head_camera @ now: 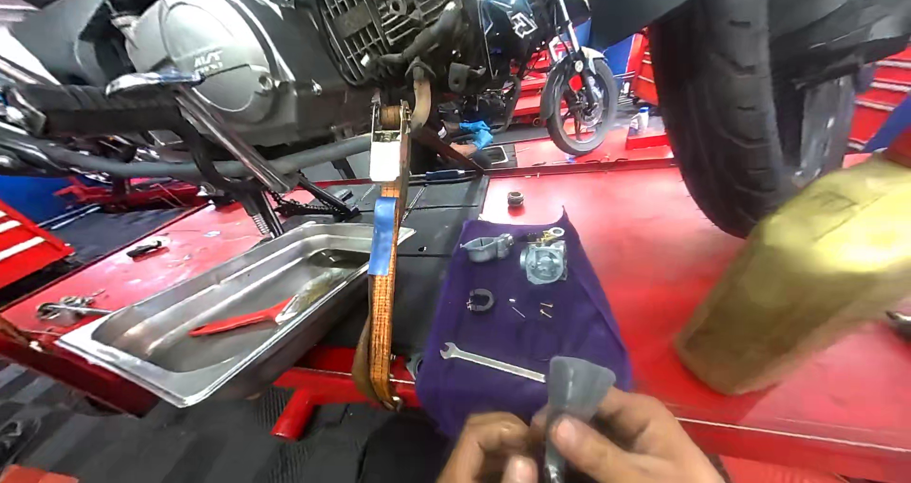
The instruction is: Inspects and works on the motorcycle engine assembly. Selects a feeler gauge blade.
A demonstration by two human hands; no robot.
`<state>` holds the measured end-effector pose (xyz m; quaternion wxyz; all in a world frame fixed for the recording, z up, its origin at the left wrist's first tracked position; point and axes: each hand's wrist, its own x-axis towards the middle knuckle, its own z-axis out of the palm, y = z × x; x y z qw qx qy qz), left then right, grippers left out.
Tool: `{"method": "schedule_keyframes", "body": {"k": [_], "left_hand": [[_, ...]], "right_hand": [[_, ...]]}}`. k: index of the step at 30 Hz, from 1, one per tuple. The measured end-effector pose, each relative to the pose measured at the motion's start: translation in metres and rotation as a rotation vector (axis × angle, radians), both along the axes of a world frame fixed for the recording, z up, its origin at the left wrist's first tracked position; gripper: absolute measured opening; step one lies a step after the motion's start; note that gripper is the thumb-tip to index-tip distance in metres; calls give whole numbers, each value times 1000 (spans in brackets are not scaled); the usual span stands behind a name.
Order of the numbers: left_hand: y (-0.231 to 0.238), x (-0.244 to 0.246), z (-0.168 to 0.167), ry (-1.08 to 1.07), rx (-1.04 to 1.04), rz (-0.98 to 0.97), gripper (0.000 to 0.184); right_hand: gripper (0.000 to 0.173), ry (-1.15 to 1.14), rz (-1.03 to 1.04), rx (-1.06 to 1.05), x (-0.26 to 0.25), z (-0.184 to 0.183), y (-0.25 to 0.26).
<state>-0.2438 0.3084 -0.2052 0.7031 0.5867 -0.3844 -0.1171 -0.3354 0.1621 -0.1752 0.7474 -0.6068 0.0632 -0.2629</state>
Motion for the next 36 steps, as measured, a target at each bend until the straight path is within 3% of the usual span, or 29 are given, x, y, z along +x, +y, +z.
{"method": "schedule_keyframes", "body": {"k": [2,4,9,17,27,36], "left_hand": [[5,15,8,-146,17,76,21],[8,26,18,-172,25,35,24],[3,34,26,-92,74,-81,25],[-4,39,25,-54,89,-102,15],[-3,41,24,40,-88,3,33],[6,43,31,34,-112,-18,38]], "right_hand": [[11,15,35,-40,0,-1,1],[11,33,84,-73,2,-7,4],[15,112,141,-104,-4,-14,13],[16,118,15,-41,-8,-22,13],[18,31,-123,82,0,-14,-3],[19,19,-73,133,8,-6,-14]]}}
